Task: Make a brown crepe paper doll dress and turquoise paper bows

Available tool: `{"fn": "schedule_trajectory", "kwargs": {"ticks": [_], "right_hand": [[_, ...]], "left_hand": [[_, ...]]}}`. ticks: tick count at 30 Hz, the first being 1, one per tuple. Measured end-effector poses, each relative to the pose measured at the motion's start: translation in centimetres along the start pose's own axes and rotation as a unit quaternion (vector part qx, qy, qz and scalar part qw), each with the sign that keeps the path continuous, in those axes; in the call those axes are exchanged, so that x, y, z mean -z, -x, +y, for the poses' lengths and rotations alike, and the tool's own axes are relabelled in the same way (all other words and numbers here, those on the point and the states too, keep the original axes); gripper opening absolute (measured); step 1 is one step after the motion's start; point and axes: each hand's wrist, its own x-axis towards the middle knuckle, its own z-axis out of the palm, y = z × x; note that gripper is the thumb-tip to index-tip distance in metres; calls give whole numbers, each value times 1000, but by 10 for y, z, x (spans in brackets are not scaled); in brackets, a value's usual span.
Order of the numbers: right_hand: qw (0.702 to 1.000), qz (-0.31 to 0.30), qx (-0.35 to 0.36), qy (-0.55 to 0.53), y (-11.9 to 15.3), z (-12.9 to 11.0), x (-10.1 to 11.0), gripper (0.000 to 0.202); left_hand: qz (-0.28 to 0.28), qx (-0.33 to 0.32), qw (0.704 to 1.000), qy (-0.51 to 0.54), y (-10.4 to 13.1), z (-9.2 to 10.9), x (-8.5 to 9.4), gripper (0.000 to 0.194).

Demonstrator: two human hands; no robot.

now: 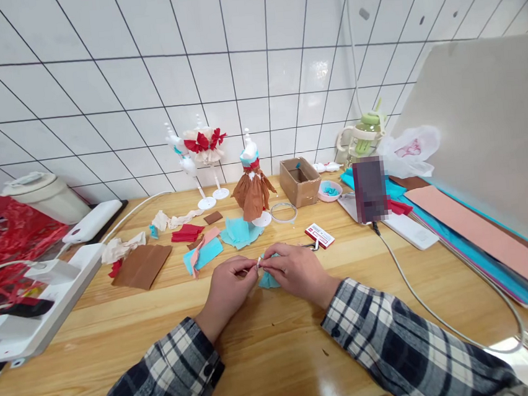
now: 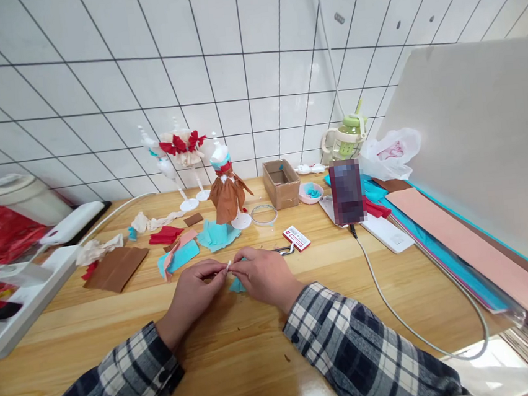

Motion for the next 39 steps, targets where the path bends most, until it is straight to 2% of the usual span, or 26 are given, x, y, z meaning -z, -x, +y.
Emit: {"fn": "schedule_trajectory", "kwargs": {"ticks": [11, 26, 39], "right_hand": [[1000, 0, -26, -10, -3, 9, -2, 20], [999, -11, -26, -35, -4, 9, -2, 21], [1000, -11, -14, 12, -4, 5, -4, 21]], "left_hand": [[-5, 11, 1000, 23, -4, -5, -8, 17], [-25, -32, 999, 31, 1, -10, -2, 17], [-16, 3, 1000, 19, -1, -13, -4, 17]]}}
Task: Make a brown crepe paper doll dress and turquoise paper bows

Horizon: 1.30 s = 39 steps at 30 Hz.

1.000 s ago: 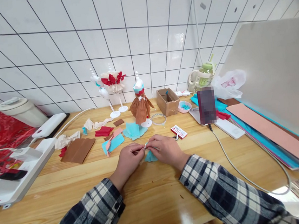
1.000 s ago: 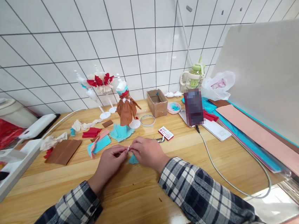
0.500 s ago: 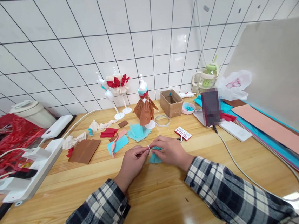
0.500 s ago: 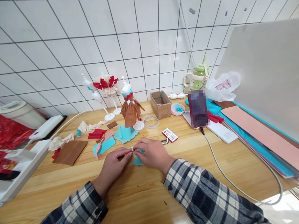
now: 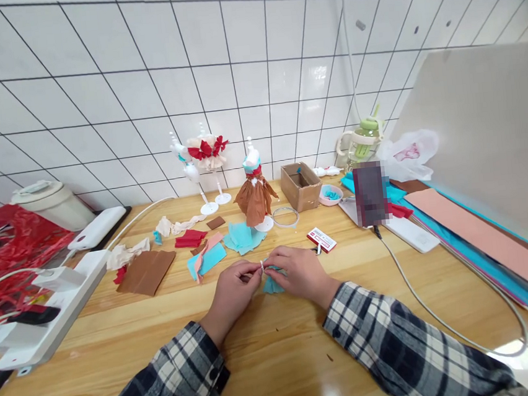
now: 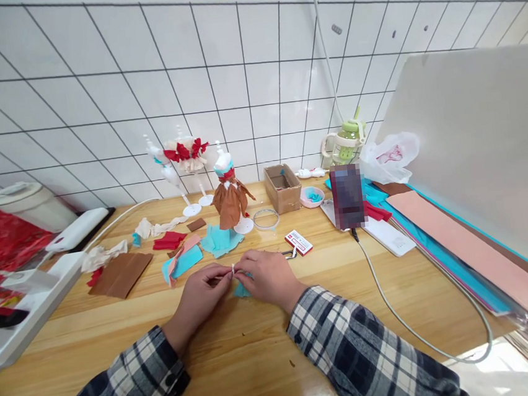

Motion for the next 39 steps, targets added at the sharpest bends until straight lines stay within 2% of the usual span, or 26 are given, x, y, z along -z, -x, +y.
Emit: {"fn": "schedule_trajectory", "kwargs": {"ticks": [6, 15, 24, 31, 39], "right_hand": [[997, -17, 3, 71, -5, -11, -6, 24], [986, 0, 18, 163, -1, -12, -7, 29], [997, 24, -18, 69, 5, -12, -6, 20], [998, 56, 15, 29, 6, -9, -7, 23], [996, 73, 50, 33, 5, -6, -7, 20]], "left_hand": [[20, 40, 998, 35, -4, -2, 5, 16], [10, 31, 998, 52, -1, 0, 1, 16], [3, 28, 999, 30, 9, 9, -1, 15], [1, 45, 998, 44, 6, 8, 2, 22], [-12, 47, 998, 51, 6, 4, 1, 22]]}}
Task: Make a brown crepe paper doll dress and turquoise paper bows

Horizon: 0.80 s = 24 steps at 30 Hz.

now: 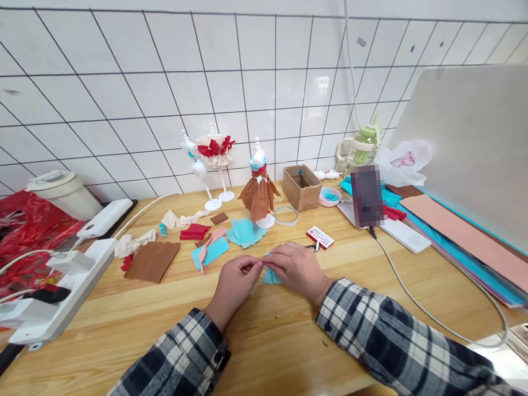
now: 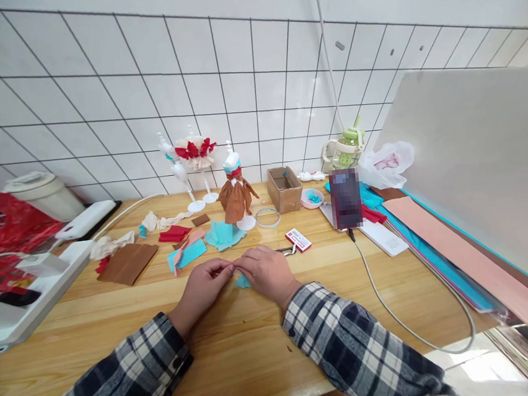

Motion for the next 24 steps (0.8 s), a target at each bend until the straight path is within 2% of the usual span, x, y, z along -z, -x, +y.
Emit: {"fn": "schedule_trajectory", "kwargs": {"ticks": [11, 19, 24], "right_hand": [[993, -6, -60, -106, -1, 1, -4, 15], [987, -13, -81, -137, -1, 4, -5, 15], [983, 10, -120, -135, -3, 7, -4, 12]], "left_hand": [[-13, -5, 1000, -7, 2, 3, -1, 19], [-5, -10, 1000, -8, 1, 5, 0, 20], [-3, -20, 1000, 2, 0, 5, 0, 17]]}}
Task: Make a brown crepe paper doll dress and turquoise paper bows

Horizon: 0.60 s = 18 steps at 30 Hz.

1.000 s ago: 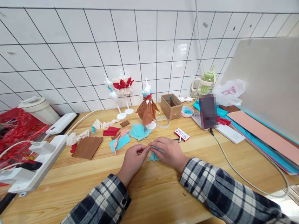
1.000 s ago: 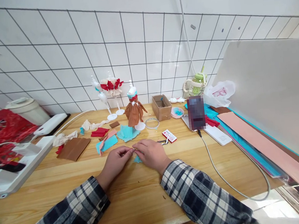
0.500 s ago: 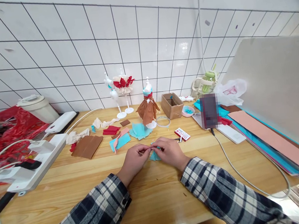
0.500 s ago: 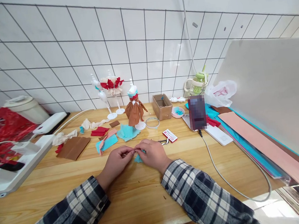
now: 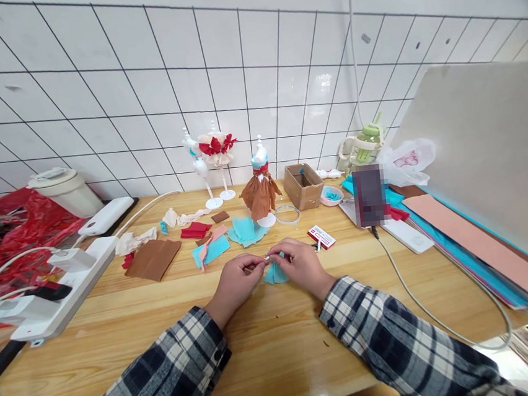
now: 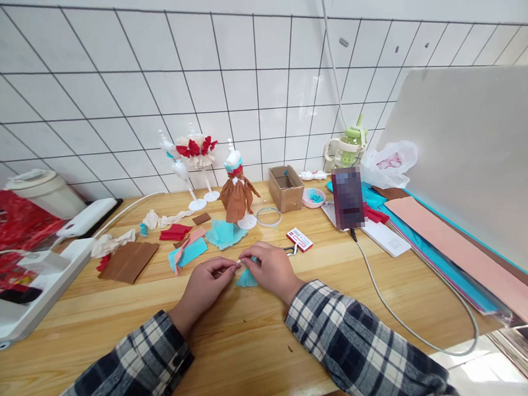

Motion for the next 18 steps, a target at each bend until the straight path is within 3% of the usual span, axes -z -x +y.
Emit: {"fn": "schedule_trajectory", "kwargs": {"ticks": [6, 18], "right_hand": [[1000, 13, -11, -14, -2, 2, 2, 11], [995, 42, -56, -78, -4, 7, 1, 12]], "left_hand": [[-30, -26, 999, 26, 1, 4, 2, 16], [-29, -29, 997, 58, 2, 0, 4, 18]]}}
